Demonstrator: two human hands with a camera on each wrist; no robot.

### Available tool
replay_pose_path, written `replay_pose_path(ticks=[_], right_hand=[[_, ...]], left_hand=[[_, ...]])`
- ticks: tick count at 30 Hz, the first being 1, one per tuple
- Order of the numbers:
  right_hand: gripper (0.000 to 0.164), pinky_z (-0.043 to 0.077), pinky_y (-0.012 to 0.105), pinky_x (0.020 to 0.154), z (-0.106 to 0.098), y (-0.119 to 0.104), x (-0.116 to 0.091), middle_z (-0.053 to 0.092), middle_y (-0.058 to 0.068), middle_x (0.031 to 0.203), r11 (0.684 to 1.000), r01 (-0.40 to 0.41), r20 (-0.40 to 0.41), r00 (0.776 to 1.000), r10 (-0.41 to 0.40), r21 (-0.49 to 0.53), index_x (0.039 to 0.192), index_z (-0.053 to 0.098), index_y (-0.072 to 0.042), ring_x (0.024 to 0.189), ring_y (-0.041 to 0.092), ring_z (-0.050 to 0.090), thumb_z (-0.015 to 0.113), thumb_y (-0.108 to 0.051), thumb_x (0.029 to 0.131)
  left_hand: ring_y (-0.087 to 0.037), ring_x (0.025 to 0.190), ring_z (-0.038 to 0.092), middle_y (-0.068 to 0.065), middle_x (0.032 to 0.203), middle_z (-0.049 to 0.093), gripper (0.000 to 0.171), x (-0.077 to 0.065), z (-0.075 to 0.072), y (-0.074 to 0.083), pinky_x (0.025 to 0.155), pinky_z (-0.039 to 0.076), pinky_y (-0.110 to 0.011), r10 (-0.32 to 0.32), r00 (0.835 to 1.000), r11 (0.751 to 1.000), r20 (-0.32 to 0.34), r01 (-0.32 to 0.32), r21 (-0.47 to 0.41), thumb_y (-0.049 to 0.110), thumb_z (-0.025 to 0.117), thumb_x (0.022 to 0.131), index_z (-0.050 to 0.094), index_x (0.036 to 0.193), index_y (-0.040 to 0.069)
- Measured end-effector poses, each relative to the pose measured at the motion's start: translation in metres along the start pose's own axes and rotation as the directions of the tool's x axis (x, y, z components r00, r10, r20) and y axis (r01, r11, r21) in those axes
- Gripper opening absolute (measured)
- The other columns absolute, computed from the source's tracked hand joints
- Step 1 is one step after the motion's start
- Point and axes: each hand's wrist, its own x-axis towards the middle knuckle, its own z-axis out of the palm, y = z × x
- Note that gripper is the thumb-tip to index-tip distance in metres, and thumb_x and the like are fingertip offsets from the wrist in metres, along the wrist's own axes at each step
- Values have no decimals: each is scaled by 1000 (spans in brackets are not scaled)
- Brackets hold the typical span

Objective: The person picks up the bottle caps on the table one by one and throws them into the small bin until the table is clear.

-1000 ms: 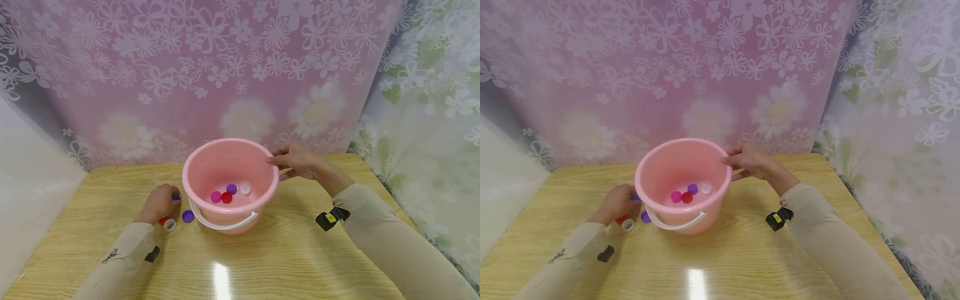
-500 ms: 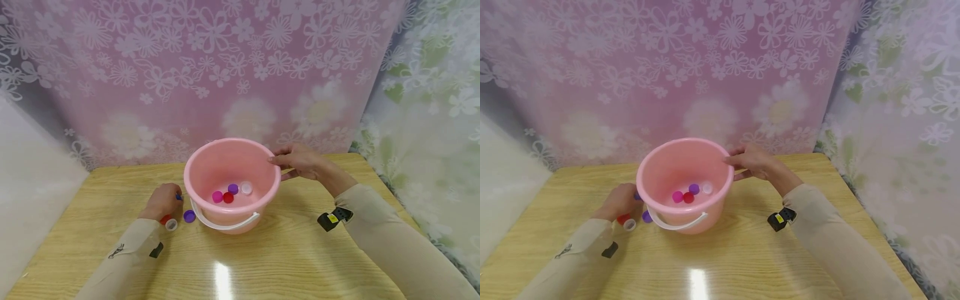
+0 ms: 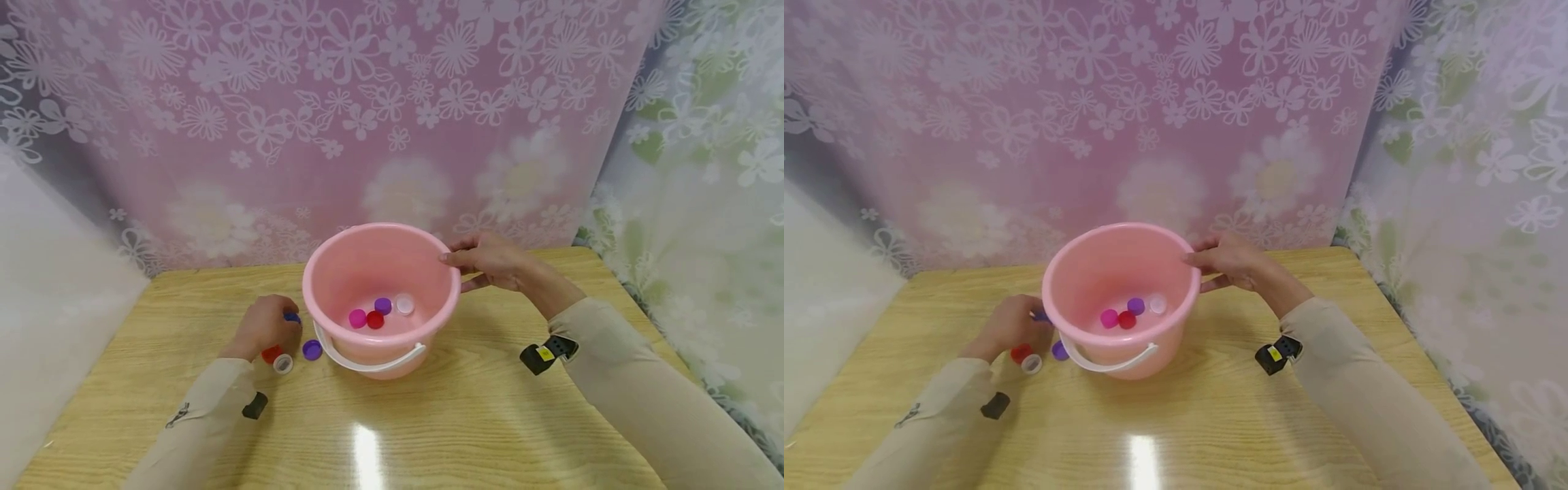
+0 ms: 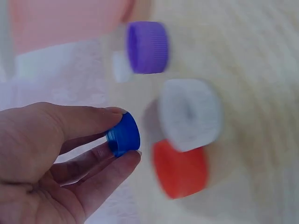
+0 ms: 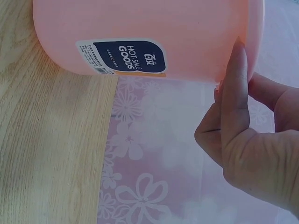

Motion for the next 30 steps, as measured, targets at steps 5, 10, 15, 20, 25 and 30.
replay_pose_path(ticks=[5,10,15,20,25,30], right_hand=[[41,57,40,77,0,0,-1,58,20,111,1000,0,-8,1000,0,0,130,51,4,89,23,66,60,-17,96],[41,58,39,76,-1,1,-1,58,19,109,1000,3,-1,1000,-3,2,129,52,5,88,23,66,61,-18,96],[40,57,40,77,-1,1,-1,59,19,108,1000,8,5,1000,-8,5,128,53,6,88,23,66,60,-17,96],[40,57,40,77,-2,2,0,58,20,109,1000,8,3,1000,-8,9,128,53,5,89,24,66,60,-17,96],[41,57,40,77,-2,2,0,59,20,111,1000,12,5,1000,-12,16,129,52,5,91,24,66,60,-17,96],[41,58,40,76,-2,3,1,59,19,110,1000,17,1,1000,-17,18,129,53,5,92,24,66,61,-17,95]], left_hand=[[-37,90,63,-20,99,67,23,-5,-21,8,80,54,-51,52,996,999,-75,-51,15,7,68,85,68,104,-7],[-39,90,63,-23,102,66,25,-11,-45,16,78,54,-52,65,989,998,-132,-64,16,7,65,88,66,108,-8],[-41,96,62,-24,109,63,31,-18,-74,29,78,54,-52,39,991,997,-129,-46,-55,12,63,92,62,117,-7],[-43,102,59,-25,116,57,32,-22,-100,45,80,54,-53,55,986,996,-159,-66,-67,13,64,93,62,120,-5],[-41,98,62,-25,115,58,31,-24,-116,64,77,54,-52,104,971,994,-213,-108,-6,14,66,91,65,117,-3],[-38,99,62,-21,116,57,31,-23,-123,86,79,54,-50,148,965,989,-215,-149,13,14,66,91,64,118,-1]])
